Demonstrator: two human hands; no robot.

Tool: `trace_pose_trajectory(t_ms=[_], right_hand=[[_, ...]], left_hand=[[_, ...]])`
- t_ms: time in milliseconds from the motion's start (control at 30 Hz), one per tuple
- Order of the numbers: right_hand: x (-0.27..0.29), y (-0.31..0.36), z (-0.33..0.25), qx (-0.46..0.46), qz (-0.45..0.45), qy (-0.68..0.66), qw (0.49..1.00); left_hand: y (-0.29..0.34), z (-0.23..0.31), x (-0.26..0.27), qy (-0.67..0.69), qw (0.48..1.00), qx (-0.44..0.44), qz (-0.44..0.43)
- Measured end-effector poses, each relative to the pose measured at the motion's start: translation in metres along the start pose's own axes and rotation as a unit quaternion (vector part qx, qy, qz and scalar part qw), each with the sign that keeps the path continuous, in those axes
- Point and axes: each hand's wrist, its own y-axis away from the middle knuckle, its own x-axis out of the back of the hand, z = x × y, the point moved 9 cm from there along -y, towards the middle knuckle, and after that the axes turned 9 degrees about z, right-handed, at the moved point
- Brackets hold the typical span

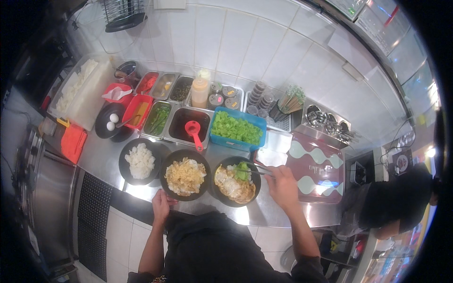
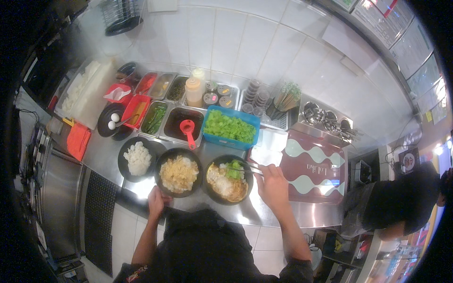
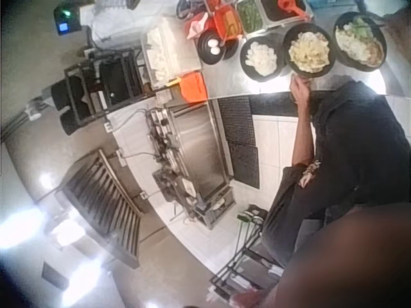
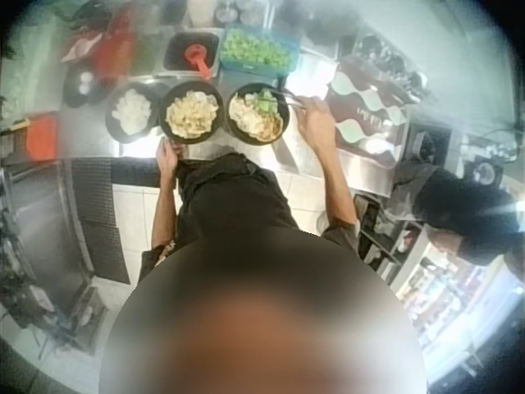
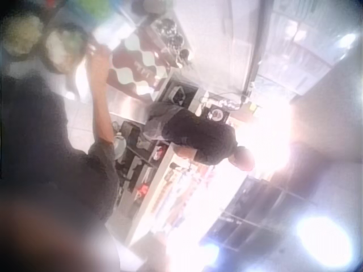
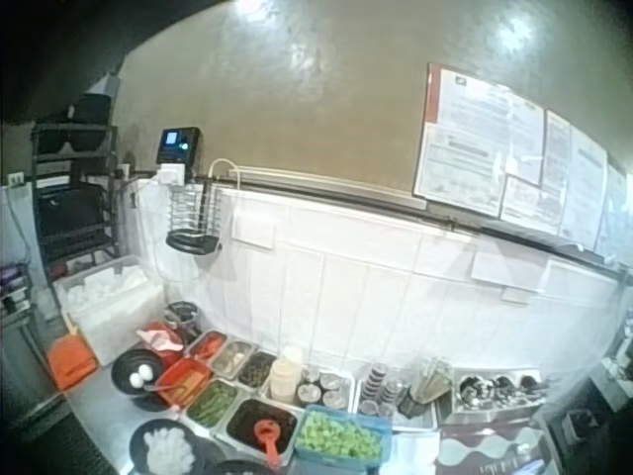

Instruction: The person assembles rice bowls in a commercial kitchen. They scoop cooked meat from a pot onto a tray, then move to a prep counter to add rice, lettuce, and sauce to multiple bowls using tongs and a squeeze bottle.

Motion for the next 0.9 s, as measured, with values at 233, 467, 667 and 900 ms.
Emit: trace_pose_trajectory(t_ms=[233,467,667,900], right_hand=[[0.032,-0.009,-0.007,0.020,0.027,0.035,0.999],[0.004,-0.002,-0.022,0.035,0.002,-0.005,0.999],[-0.018,-0.006,-0.016,0.025,-0.013,0.036,0.999],[0.043,-0.040,-0.019,0.047,0.047,0.008,0.998]], left_hand=[[0.000,0.000,0.001,-0.009,1.000,-0.005,0.001],[0.000,-0.001,0.002,-0.017,1.000,0.005,0.005],[-0.002,-0.002,0.004,-0.013,1.000,-0.001,0.009],[-0.001,0.001,0.001,-0.001,1.000,-0.009,-0.002]])
